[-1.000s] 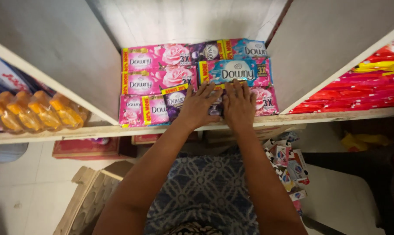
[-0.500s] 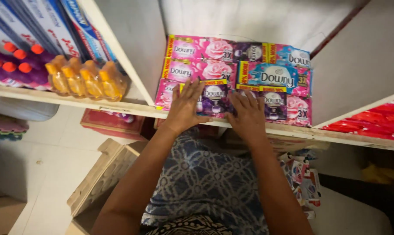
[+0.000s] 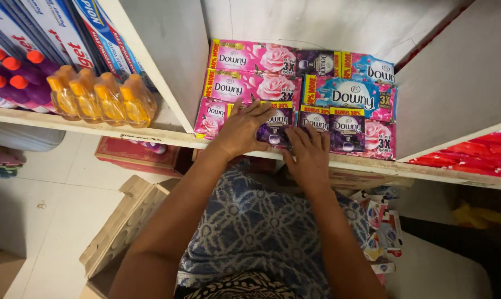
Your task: Organizing and restocking sachets of fabric softener and toiletries on a low shelf in a grocery store.
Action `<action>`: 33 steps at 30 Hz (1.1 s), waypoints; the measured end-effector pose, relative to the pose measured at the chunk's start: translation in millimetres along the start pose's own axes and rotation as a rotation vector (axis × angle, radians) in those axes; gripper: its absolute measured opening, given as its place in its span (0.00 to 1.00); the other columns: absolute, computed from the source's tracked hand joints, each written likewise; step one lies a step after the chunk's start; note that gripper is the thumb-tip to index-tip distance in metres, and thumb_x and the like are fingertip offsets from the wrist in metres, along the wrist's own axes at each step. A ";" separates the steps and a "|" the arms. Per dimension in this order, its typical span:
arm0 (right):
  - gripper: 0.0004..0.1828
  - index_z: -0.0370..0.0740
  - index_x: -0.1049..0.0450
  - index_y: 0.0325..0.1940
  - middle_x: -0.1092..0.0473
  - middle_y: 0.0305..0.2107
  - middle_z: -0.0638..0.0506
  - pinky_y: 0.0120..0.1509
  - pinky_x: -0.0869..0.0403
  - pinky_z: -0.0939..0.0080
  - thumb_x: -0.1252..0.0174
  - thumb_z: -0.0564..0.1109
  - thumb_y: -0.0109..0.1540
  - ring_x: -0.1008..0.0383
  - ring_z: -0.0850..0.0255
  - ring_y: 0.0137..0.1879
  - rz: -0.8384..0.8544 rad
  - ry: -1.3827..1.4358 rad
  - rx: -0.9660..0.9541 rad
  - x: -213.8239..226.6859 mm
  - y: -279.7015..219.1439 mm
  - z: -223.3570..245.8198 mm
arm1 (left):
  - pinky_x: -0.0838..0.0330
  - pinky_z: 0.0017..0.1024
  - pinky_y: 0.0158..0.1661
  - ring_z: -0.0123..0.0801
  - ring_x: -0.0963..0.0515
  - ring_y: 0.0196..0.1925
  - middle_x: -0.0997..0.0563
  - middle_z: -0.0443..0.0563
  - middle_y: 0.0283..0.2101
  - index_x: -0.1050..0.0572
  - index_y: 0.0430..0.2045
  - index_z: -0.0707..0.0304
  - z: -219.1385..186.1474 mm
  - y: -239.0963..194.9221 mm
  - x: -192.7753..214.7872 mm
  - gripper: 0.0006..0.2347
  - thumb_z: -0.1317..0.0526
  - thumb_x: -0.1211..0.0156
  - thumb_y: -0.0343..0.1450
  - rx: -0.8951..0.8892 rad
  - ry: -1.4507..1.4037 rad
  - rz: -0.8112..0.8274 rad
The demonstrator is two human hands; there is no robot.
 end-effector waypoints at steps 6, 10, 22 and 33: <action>0.28 0.41 0.26 0.61 0.29 0.59 0.46 0.70 0.42 0.37 0.35 0.49 0.57 0.36 0.45 0.69 -0.038 0.024 -0.005 2.6 -2.8 -6.5 | 0.57 0.60 0.70 0.48 0.42 0.75 0.36 0.52 0.71 0.32 0.64 0.50 -8.5 4.9 8.5 0.40 0.44 0.25 0.55 -0.027 0.004 0.060; 0.20 0.44 0.27 0.65 0.31 0.63 0.47 0.78 0.42 0.40 0.41 0.46 0.68 0.37 0.47 0.74 -0.151 0.120 -0.174 1.4 -5.8 -50.2 | 0.59 0.62 0.69 0.51 0.46 0.77 0.39 0.58 0.74 0.34 0.67 0.51 -14.0 20.3 0.0 0.33 0.42 0.36 0.67 -0.001 -0.034 -0.126; 0.29 0.57 0.36 0.75 0.44 0.73 0.43 0.67 0.53 0.13 0.51 0.63 0.70 0.50 0.36 0.78 0.067 -0.220 -0.188 -26.9 35.1 -89.4 | 0.65 0.69 0.70 0.55 0.60 0.80 0.55 0.63 0.78 0.45 0.73 0.45 -29.4 71.5 -53.3 0.27 0.48 0.56 0.76 0.327 0.149 -0.150; 0.30 0.57 0.37 0.76 0.44 0.74 0.44 0.69 0.53 0.14 0.50 0.62 0.70 0.50 0.36 0.79 0.033 -0.209 -0.155 -28.4 31.9 -86.5 | 0.64 0.68 0.69 0.53 0.62 0.80 0.57 0.60 0.78 0.45 0.73 0.44 -31.7 64.0 -47.9 0.26 0.50 0.57 0.76 0.337 0.076 -0.132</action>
Point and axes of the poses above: each hand's wrist, its own y-axis towards the middle knuckle, its own x-axis out of the back of the hand, z = x × y, the point moved 7 cm from there along y, towards the middle knuckle
